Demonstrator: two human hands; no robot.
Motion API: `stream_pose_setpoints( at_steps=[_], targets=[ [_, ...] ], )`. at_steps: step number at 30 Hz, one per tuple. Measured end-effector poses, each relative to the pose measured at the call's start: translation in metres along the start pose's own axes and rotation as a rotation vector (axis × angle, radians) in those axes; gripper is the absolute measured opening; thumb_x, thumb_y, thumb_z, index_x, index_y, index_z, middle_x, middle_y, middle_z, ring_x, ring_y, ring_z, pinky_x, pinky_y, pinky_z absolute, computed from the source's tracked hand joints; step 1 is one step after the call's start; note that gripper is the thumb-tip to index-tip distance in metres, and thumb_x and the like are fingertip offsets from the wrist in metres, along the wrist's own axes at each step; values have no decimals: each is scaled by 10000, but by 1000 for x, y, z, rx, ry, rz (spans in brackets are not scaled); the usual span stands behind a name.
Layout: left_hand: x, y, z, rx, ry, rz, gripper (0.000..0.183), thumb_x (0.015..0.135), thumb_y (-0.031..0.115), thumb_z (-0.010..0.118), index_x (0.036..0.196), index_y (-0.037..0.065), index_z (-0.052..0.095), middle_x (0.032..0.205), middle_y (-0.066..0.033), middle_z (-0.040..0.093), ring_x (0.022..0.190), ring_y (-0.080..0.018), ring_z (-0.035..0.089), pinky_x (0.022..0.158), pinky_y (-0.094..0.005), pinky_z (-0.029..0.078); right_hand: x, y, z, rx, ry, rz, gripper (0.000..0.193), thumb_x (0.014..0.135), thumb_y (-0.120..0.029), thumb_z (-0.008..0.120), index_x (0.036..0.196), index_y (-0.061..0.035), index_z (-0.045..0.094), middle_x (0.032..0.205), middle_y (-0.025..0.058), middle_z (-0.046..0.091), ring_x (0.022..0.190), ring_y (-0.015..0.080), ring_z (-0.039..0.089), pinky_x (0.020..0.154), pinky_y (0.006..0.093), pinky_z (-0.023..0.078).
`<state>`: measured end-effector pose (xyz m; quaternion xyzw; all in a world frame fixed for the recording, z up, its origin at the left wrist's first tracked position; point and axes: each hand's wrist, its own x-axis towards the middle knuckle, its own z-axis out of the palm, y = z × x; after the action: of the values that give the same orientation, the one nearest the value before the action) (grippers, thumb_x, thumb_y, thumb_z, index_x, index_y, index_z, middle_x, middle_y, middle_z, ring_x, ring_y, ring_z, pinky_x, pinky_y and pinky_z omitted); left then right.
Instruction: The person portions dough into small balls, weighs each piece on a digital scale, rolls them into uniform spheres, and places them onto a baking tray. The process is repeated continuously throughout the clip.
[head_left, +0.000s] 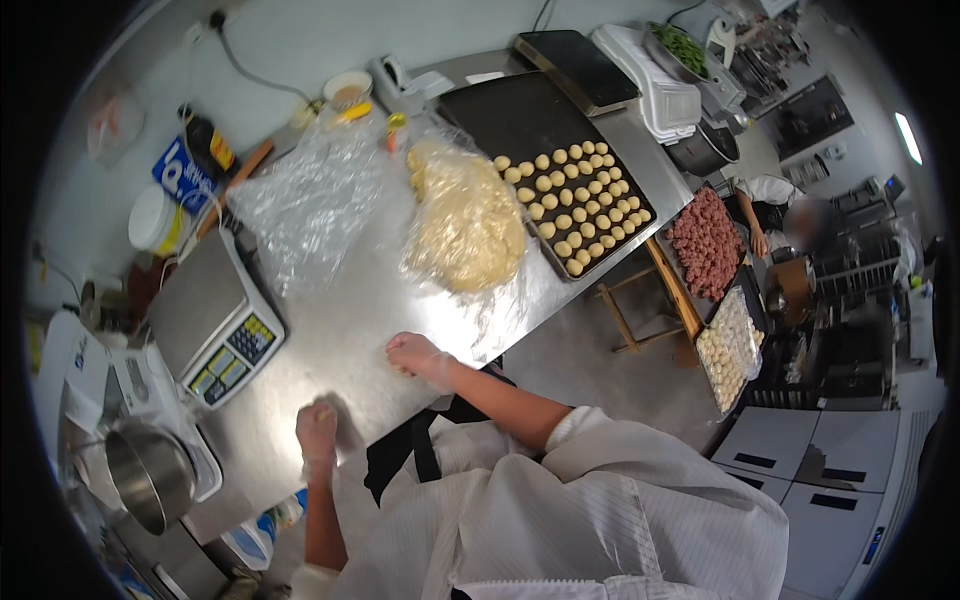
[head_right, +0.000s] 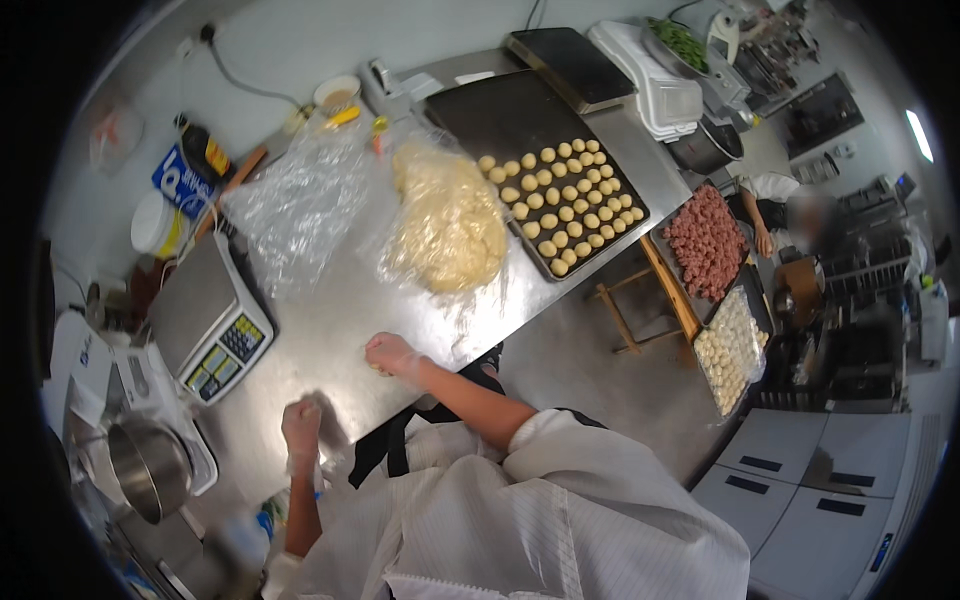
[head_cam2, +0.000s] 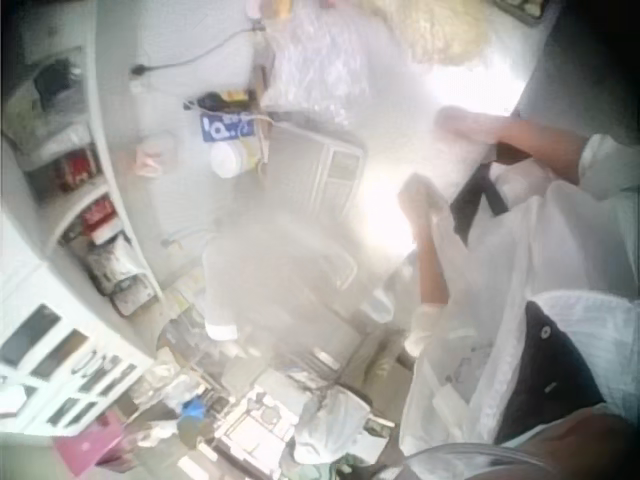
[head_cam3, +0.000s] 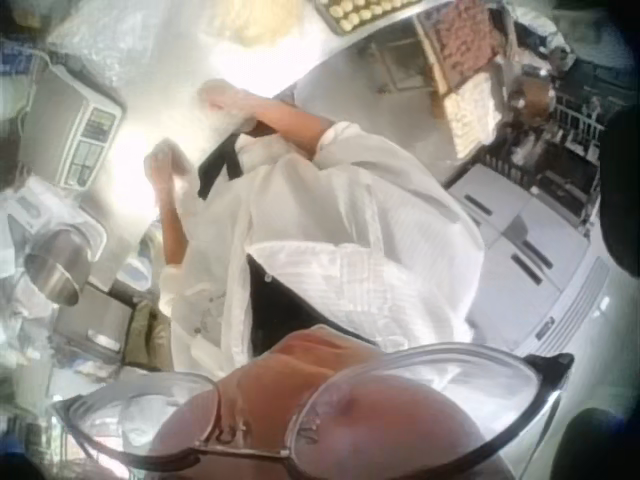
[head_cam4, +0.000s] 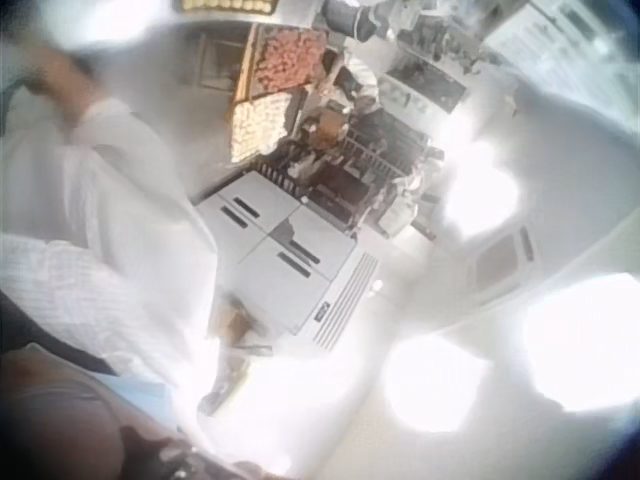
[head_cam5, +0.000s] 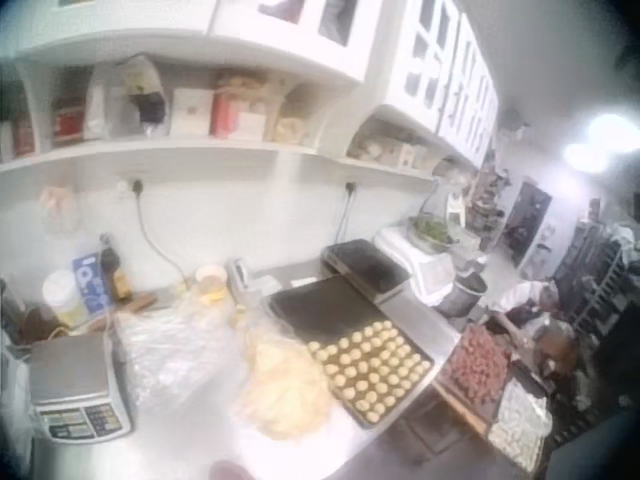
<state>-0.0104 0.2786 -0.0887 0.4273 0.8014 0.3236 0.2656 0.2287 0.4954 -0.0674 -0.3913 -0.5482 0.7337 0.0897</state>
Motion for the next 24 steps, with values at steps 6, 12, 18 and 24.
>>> stream_pose_setpoints(
  at_steps=[6,12,18,24],
  targets=[
    [-24,106,16,-1693,211,-626,185,992,240,635,1011,57,621,916,-35,624,859,-179,612,765,-339,532,-87,-81,-161,1088,-58,159,361,1007,-391,539,1233,-118,607,1006,81,690,702,140,607,601,275,497],
    [3,198,105,-1856,-11,-740,340,1031,429,562,803,177,545,711,33,515,601,-114,513,524,-265,415,-47,-103,-364,547,531,-20,155,976,-289,572,904,-153,549,801,-10,558,613,87,507,489,210,398],
    [55,314,183,-1637,-27,-772,320,1020,438,588,850,168,565,750,21,519,601,-108,480,509,-250,395,61,-142,-476,-729,556,-362,426,836,-92,708,1244,-30,603,1211,180,618,1136,313,621,986,368,484],
    [82,358,233,-1663,-65,-609,341,1016,419,595,1095,88,613,989,-73,630,858,-209,613,734,-319,487,107,-164,-505,-703,335,-547,450,874,-118,683,1314,-61,611,1244,188,626,1210,372,597,1018,401,480]
  ],
)
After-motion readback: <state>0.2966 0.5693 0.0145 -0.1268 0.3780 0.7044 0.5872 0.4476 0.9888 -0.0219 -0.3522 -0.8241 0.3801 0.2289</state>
